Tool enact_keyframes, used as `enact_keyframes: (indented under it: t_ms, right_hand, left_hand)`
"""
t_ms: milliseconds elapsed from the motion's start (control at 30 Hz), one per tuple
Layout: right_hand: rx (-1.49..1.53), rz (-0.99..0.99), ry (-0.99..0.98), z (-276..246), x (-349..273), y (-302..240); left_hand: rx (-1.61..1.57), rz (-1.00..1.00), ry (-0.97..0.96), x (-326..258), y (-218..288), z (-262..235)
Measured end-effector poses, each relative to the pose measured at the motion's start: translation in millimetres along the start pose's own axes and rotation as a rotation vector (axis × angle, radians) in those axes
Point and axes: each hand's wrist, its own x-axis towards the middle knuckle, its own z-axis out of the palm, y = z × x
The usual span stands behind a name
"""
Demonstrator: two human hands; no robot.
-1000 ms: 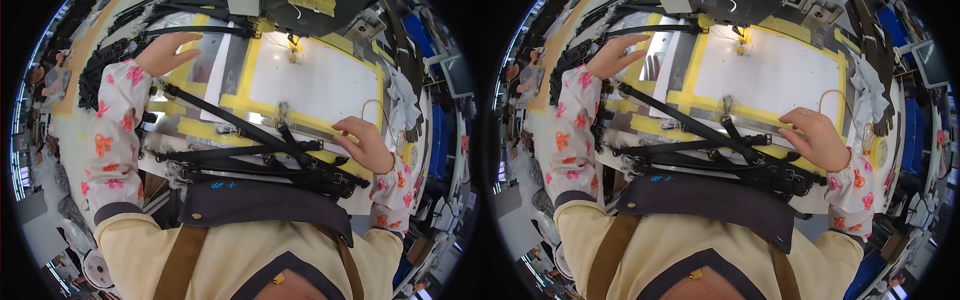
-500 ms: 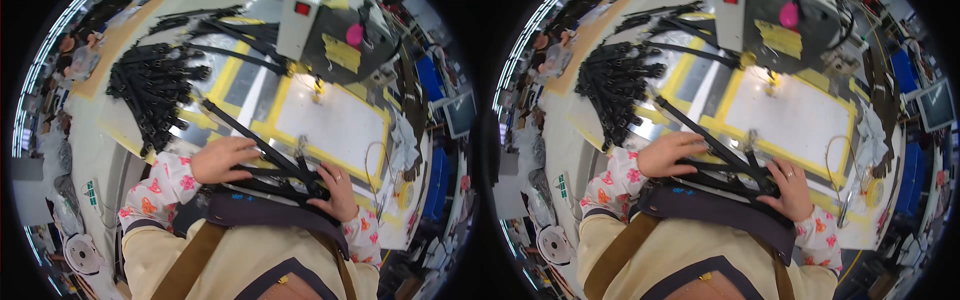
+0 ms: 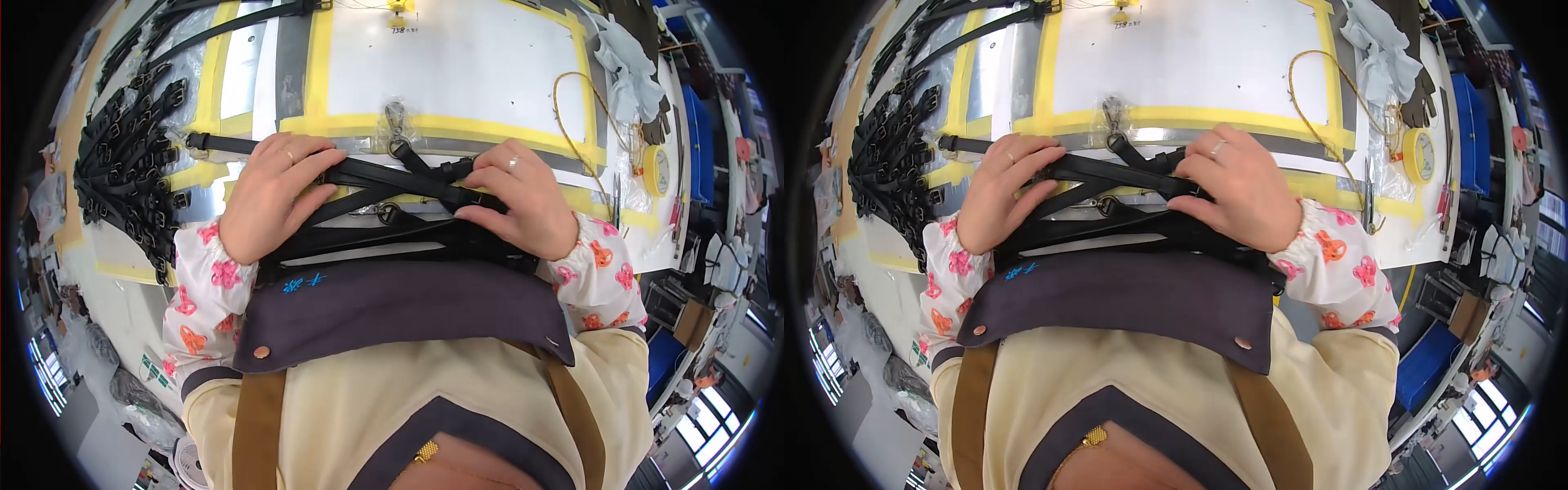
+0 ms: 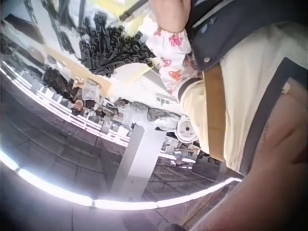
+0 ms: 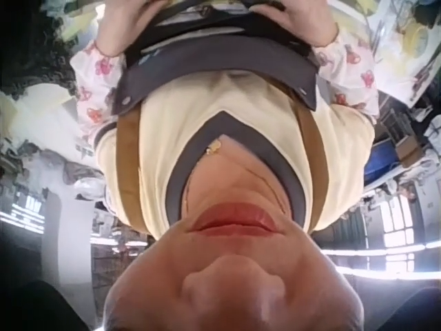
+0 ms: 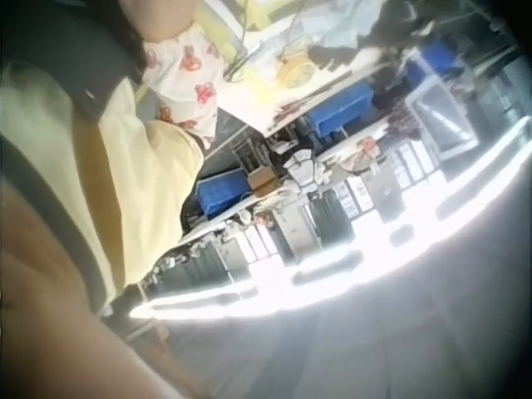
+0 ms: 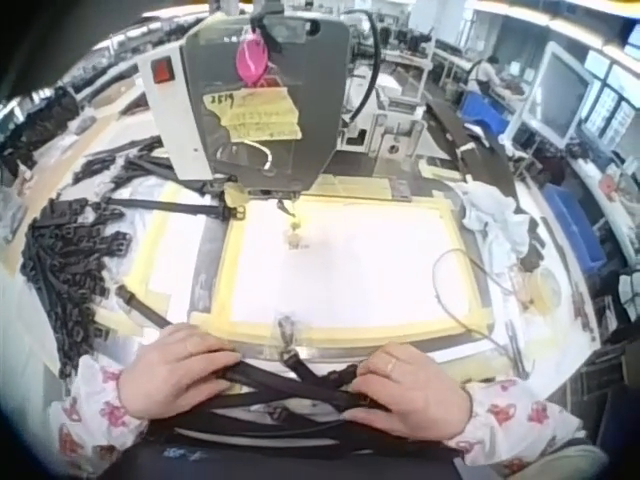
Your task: Assembling and sewing leather straps with buckles at a workshop station.
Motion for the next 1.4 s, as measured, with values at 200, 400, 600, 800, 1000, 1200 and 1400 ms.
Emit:
enact_keyframes:
  t_ms: [200,400,600,800,1000,1200,1400]
  right_hand:
    - [-0.098,0.021,-0.044,-13,22,-17]
    - [0.2,0.055,0.083,-26,69,15]
    - [0.063,0.081,0.229,11,122,64]
    - [0.036,0.019,0.293,33,121,85]
    - [0.079,0.037,0.305,37,125,79]
    - [0.022,0.002,0.368,36,118,89]
    - [-0.042,-0.042,0.387,33,121,85]
  left_hand:
    - [-0.01,-0.069,-0.049,6,-3,-15]
    - [0.234,-0.09,0.207,26,-20,-96]
    - [0.412,-0.027,0.1,63,-90,-84]
    - [0.442,0.181,0.342,130,-157,-30]
    - [0.323,0.044,0.389,149,-202,-15]
    - [0.119,0.186,0.302,126,-109,4]
    - [-0.248,0.085,-0.084,138,-86,18]
